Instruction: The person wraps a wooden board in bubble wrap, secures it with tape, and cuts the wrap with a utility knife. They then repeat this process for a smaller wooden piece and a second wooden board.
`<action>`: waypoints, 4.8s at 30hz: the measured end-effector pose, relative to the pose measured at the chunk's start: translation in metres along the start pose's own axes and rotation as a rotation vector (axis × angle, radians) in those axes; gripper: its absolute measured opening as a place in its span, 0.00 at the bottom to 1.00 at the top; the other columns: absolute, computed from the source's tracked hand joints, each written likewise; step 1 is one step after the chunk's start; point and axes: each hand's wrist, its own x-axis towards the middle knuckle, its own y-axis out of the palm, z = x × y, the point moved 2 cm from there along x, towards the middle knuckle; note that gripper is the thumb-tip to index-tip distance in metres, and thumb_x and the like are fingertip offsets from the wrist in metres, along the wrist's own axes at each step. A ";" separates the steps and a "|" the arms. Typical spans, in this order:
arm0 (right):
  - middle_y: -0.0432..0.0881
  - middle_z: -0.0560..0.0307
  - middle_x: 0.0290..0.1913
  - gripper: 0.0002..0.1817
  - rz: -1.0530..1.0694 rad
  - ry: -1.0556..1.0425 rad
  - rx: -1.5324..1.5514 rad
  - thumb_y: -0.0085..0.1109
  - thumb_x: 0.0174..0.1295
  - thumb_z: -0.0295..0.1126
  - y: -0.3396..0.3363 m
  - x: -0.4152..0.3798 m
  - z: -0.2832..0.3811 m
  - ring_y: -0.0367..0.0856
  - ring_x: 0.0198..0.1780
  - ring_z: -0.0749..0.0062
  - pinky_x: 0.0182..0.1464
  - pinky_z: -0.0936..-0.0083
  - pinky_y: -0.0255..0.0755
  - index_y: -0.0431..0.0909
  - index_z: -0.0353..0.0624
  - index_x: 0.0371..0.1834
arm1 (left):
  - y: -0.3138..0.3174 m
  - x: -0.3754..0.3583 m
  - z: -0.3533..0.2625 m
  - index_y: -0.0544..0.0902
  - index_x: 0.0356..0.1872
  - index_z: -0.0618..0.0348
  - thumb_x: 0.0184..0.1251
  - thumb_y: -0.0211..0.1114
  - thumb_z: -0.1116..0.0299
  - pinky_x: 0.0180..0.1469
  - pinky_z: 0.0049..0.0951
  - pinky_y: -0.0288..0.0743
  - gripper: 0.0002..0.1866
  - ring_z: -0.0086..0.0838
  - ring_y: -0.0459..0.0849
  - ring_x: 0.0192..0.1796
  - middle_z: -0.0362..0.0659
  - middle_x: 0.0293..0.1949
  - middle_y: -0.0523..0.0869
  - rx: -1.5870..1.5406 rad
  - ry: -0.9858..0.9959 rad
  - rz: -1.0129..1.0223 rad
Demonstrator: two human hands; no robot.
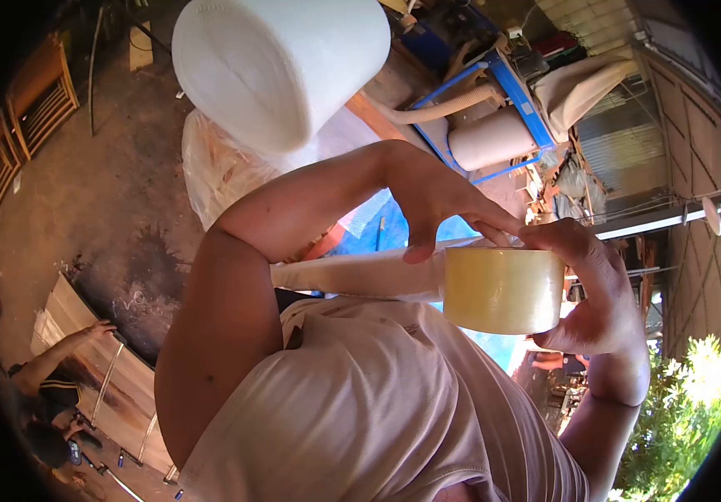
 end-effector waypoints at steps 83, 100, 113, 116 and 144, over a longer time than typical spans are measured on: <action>0.73 0.57 0.37 0.37 -0.175 -0.241 0.026 0.63 0.40 0.18 0.017 -0.072 -0.209 0.75 0.46 0.58 0.48 0.64 0.70 0.82 0.68 0.57 | 0.023 -0.039 -0.040 0.45 0.77 0.58 0.55 0.73 0.78 0.73 0.44 0.53 0.54 0.43 0.63 0.75 0.54 0.64 0.77 0.158 -0.426 -0.376; 0.76 0.54 0.44 0.36 -0.399 -0.234 0.173 0.65 0.42 0.16 0.084 -0.072 -0.218 0.75 0.51 0.52 0.54 0.59 0.69 0.83 0.64 0.58 | 0.044 -0.017 -0.054 0.68 0.69 0.61 0.53 0.71 0.82 0.68 0.41 0.67 0.39 0.43 0.75 0.66 0.56 0.55 0.83 0.197 -0.500 -0.768; 0.77 0.49 0.51 0.19 -0.377 -0.193 0.277 0.69 0.56 0.40 0.058 -0.068 -0.191 0.63 0.71 0.39 0.65 0.50 0.62 0.86 0.47 0.50 | 0.045 -0.039 -0.046 0.75 0.64 0.61 0.48 0.73 0.84 0.71 0.42 0.61 0.36 0.43 0.63 0.74 0.59 0.71 0.66 0.132 -0.419 -0.717; 0.78 0.50 0.48 0.18 -0.484 -0.230 0.288 0.71 0.55 0.41 0.067 -0.061 -0.193 0.66 0.68 0.39 0.64 0.52 0.65 0.86 0.42 0.44 | 0.069 -0.039 -0.036 0.71 0.68 0.60 0.49 0.73 0.83 0.73 0.43 0.58 0.39 0.42 0.59 0.76 0.58 0.72 0.64 -0.125 -0.398 -0.995; 0.79 0.53 0.48 0.26 -0.676 -0.300 0.274 0.74 0.46 0.49 0.087 -0.063 -0.184 0.70 0.66 0.45 0.59 0.56 0.70 0.85 0.41 0.42 | 0.069 0.047 -0.086 0.79 0.56 0.70 0.62 0.35 0.22 0.65 0.49 0.68 0.53 0.56 0.75 0.63 0.59 0.59 0.78 1.009 -0.933 -0.842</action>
